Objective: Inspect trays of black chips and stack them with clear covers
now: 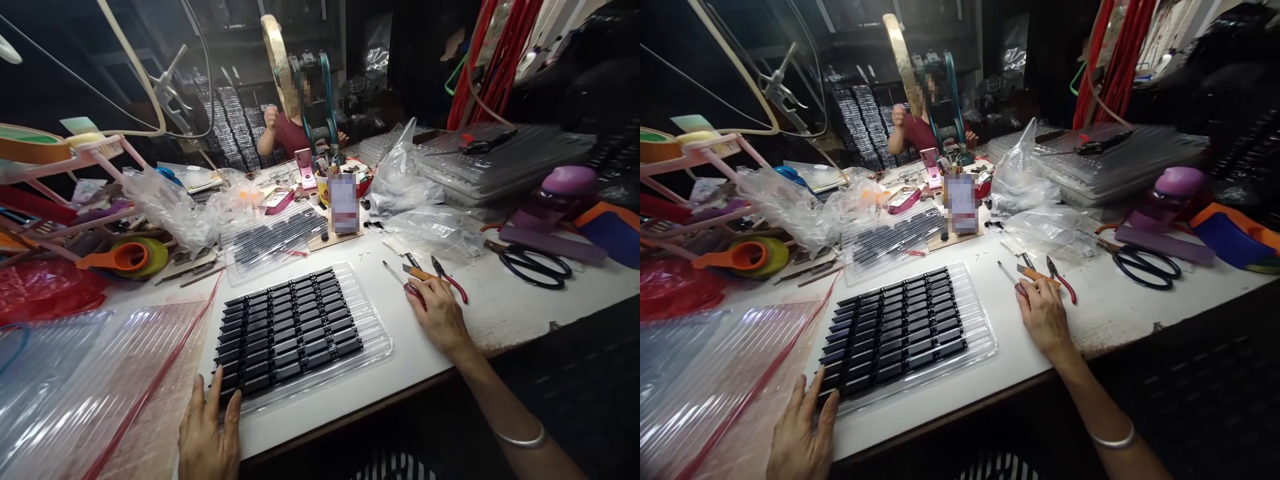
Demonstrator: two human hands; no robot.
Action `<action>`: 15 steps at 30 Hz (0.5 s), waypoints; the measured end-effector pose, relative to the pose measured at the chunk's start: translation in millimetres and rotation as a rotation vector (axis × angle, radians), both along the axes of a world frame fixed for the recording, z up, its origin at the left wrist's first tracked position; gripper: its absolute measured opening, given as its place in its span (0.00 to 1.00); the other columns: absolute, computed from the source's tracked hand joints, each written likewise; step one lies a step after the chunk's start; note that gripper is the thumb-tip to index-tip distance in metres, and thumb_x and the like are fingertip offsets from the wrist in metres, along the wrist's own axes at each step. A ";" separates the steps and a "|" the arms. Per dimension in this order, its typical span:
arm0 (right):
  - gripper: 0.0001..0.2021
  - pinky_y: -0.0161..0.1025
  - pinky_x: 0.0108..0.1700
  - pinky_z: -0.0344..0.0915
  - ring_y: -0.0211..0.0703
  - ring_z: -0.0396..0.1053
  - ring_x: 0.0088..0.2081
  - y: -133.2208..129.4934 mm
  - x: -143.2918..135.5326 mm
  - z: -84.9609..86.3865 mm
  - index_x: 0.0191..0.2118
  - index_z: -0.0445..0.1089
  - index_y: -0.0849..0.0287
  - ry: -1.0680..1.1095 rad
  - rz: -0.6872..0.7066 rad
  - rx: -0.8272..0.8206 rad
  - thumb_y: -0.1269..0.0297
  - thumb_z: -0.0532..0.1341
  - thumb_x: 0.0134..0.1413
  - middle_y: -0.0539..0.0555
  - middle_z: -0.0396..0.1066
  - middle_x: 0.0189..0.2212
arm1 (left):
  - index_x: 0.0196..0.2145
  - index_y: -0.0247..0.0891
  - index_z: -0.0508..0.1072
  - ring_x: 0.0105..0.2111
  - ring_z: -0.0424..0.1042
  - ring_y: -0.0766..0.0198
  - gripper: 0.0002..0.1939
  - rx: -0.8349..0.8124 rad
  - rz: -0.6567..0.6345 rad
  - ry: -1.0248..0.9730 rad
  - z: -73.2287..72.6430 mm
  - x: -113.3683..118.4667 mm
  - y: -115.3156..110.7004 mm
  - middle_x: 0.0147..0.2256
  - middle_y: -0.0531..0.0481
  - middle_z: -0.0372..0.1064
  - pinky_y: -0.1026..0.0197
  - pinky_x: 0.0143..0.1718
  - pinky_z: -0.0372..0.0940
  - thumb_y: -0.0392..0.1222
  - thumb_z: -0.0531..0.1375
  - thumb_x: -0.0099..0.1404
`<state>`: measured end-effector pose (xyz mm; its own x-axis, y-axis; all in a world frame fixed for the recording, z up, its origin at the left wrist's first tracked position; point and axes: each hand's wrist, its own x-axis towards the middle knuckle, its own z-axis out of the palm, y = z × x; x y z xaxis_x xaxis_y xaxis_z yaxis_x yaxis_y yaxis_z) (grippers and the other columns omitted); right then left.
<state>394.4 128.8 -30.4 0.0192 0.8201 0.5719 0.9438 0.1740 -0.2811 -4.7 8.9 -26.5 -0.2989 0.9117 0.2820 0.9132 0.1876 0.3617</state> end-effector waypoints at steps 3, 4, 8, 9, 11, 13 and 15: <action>0.15 0.48 0.42 0.65 0.51 0.66 0.38 0.5 -0.6 -0.7 0.46 0.70 0.62 0.025 -0.029 -0.002 0.62 0.52 0.60 0.59 0.68 0.34 | 0.61 0.31 0.59 0.61 0.53 0.44 0.33 0.022 0.006 -0.042 1.1 1.0 -0.4 0.61 0.32 0.55 0.40 0.60 0.50 0.56 0.46 0.67; 0.16 0.48 0.40 0.66 0.51 0.66 0.38 0.4 -0.9 -0.7 0.47 0.70 0.62 0.031 -0.037 -0.005 0.62 0.52 0.60 0.59 0.68 0.34 | 0.61 0.30 0.59 0.61 0.54 0.45 0.33 0.030 0.007 -0.051 1.7 1.9 -0.3 0.60 0.32 0.57 0.41 0.60 0.50 0.57 0.45 0.67; 0.18 0.46 0.36 0.66 0.50 0.67 0.34 -2.3 -0.7 -1.2 0.48 0.71 0.61 0.060 -0.040 -0.014 0.60 0.51 0.59 0.59 0.68 0.34 | 0.60 0.32 0.61 0.59 0.57 0.46 0.34 0.069 0.030 -0.070 5.1 8.7 0.0 0.58 0.35 0.60 0.43 0.60 0.52 0.58 0.46 0.66; 0.18 0.47 0.35 0.66 0.51 0.67 0.34 -3.2 0.0 -1.6 0.48 0.71 0.61 0.067 -0.043 -0.010 0.58 0.51 0.59 0.59 0.68 0.34 | 0.60 0.32 0.61 0.59 0.57 0.47 0.33 0.081 0.028 -0.073 6.4 10.9 -0.2 0.58 0.35 0.60 0.43 0.60 0.52 0.58 0.46 0.66; 0.20 0.47 0.34 0.65 0.52 0.68 0.35 -4.1 2.0 -2.7 0.47 0.72 0.61 0.078 -0.060 0.003 0.55 0.51 0.59 0.61 0.69 0.34 | 0.59 0.33 0.62 0.58 0.59 0.48 0.32 0.095 0.010 -0.085 9.4 14.9 -0.8 0.56 0.35 0.62 0.44 0.59 0.53 0.58 0.47 0.66; 0.22 0.47 0.34 0.64 0.55 0.68 0.37 -3.8 4.1 -3.0 0.46 0.73 0.62 0.068 -0.079 -0.002 0.52 0.51 0.58 0.62 0.70 0.35 | 0.59 0.34 0.63 0.58 0.59 0.49 0.30 0.092 0.006 -0.103 12.9 18.0 -1.5 0.56 0.36 0.63 0.44 0.59 0.54 0.56 0.48 0.67; 0.22 0.47 0.34 0.63 0.56 0.68 0.38 -3.6 5.5 -1.6 0.46 0.74 0.63 0.049 -0.086 -0.035 0.52 0.53 0.58 0.63 0.71 0.36 | 0.59 0.35 0.63 0.58 0.58 0.50 0.28 0.084 0.021 -0.147 16.8 20.0 -2.8 0.56 0.37 0.63 0.45 0.60 0.53 0.53 0.49 0.67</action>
